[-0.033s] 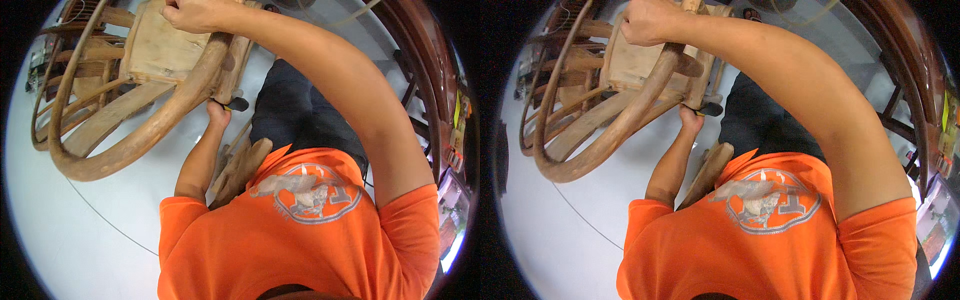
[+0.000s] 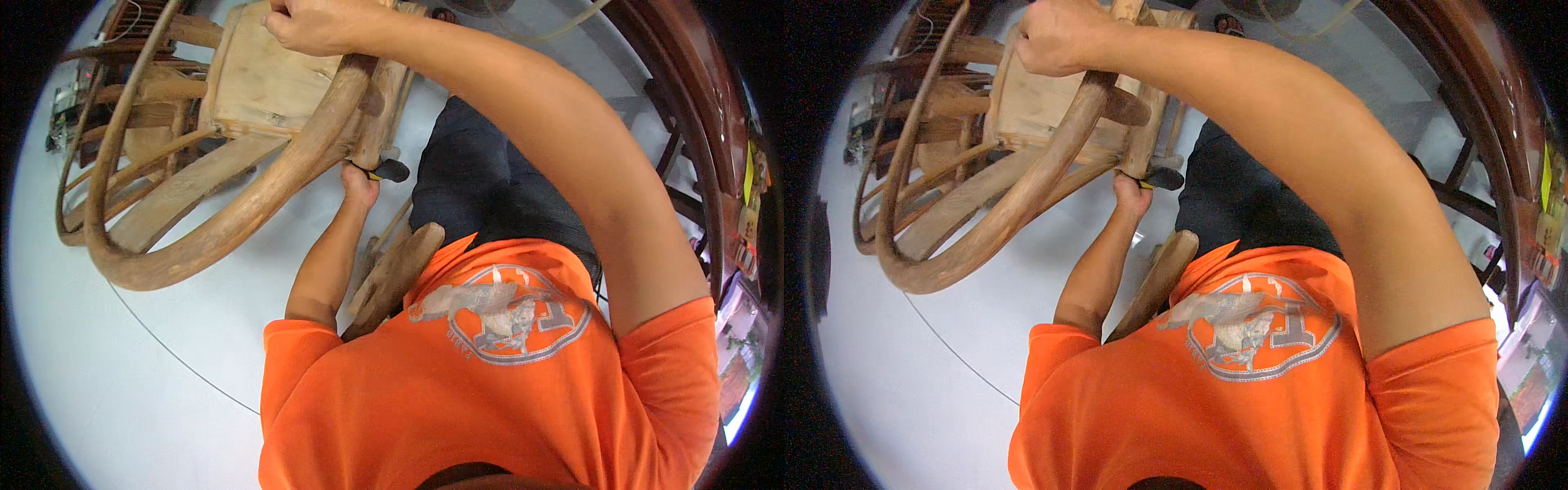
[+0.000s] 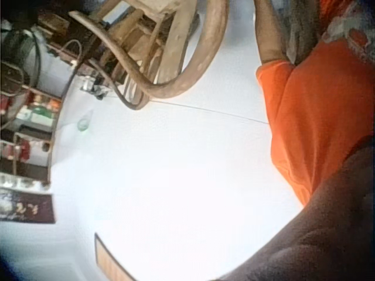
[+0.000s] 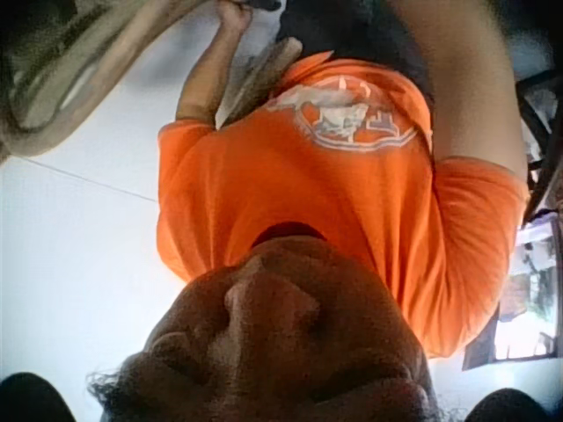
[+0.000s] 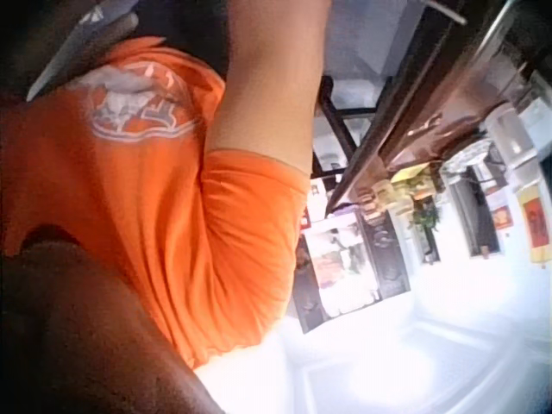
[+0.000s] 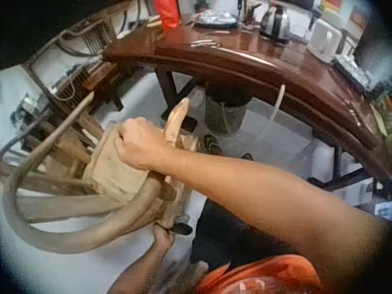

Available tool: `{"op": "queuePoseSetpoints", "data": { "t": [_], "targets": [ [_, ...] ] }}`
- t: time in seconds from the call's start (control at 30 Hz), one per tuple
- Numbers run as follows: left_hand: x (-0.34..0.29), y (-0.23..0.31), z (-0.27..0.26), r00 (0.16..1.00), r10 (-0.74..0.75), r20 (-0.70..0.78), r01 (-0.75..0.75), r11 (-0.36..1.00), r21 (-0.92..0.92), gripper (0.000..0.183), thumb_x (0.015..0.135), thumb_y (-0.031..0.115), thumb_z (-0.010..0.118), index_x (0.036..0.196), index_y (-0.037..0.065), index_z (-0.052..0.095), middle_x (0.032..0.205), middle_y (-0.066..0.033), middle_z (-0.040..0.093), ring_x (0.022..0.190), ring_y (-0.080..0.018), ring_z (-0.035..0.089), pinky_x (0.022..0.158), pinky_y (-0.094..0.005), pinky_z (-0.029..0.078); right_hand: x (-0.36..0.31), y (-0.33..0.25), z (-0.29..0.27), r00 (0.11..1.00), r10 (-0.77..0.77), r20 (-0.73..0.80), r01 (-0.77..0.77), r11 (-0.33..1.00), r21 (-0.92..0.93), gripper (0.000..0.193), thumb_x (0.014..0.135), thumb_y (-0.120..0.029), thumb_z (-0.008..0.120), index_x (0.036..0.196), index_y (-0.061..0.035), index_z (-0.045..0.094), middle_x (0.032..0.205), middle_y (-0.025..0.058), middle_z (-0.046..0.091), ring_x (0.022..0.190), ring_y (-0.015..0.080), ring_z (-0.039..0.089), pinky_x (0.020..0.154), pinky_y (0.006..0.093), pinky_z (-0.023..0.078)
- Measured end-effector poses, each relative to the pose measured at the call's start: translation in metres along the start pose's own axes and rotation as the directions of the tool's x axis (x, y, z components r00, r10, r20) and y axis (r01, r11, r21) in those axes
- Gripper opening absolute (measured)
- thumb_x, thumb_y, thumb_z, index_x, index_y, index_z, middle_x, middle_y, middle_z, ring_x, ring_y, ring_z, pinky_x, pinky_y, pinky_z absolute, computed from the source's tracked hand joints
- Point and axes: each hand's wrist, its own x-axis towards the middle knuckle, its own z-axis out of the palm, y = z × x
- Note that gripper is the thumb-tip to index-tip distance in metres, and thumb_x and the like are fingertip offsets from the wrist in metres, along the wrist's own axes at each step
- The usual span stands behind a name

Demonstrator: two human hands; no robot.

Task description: The person sands the wooden surfaces of a chair using a sanding block, moving it across the seat and around the curved backrest and legs.

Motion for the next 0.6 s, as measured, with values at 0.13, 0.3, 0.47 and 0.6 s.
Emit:
{"op": "queuePoseSetpoints", "data": {
  "t": [0.13,0.3,0.47,0.6],
  "targets": [
    [-0.029,0.015,0.021,0.992,-0.123,-0.02,0.124,0.969,0.212,0.049,0.113,0.04,0.035,0.14,0.005,0.055,0.14,-0.014,0.062,0.128,-0.0324,0.06,0.11,-0.0513,0.048,-0.007,0.011,0.01,0.981,-0.016,-0.196,-0.023,0.98,-0.197,0.036,0.094,-0.03,0.056,0.081,-0.002,0.075,0.081,0.0251,0.071,0.077,0.045,0.07,0.076,0.0542,0.056],
    [-0.098,0.066,0.034,0.95,-0.302,-0.074,0.31,0.904,0.293,0.047,0.113,0.037,0.038,0.136,0.001,0.056,0.135,-0.0159,0.064,0.123,-0.0326,0.064,0.106,-0.0484,0.052,-0.049,0.032,0.003,0.992,-0.035,-0.125,0.009,0.979,-0.204,0.038,0.096,-0.034,0.056,0.096,-0.0009,0.074,0.099,0.0258,0.073,0.094,0.0457,0.07,0.086,0.0566,0.054],
    [-0.164,0.107,0.102,0.997,-0.059,0.058,0.0,0.705,0.709,0.036,0.11,0.028,0.053,0.129,-0.001,0.061,0.119,-0.0121,0.07,0.108,-0.0213,0.069,0.092,-0.0389,0.056,-0.124,0.056,-0.012,0.868,-0.242,-0.433,0.142,0.958,-0.25,0.042,0.097,-0.034,0.062,0.114,0.0035,0.064,0.106,0.029,0.07,0.098,0.0431,0.069,0.088,0.0532,0.053],
    [-0.185,0.1,0.154,0.838,0.256,0.482,-0.534,0.206,0.82,0.028,0.109,0.023,0.055,0.111,-0.002,0.068,0.103,-0.0136,0.069,0.097,-0.0228,0.068,0.082,-0.0368,0.055,-0.209,0.067,-0.007,0.816,0.501,0.289,-0.578,0.723,0.379,0.05,0.104,-0.049,0.059,0.109,0.0008,0.063,0.09,0.0108,0.068,0.076,0.0199,0.068,0.064,0.036,0.057]
  ]
}}
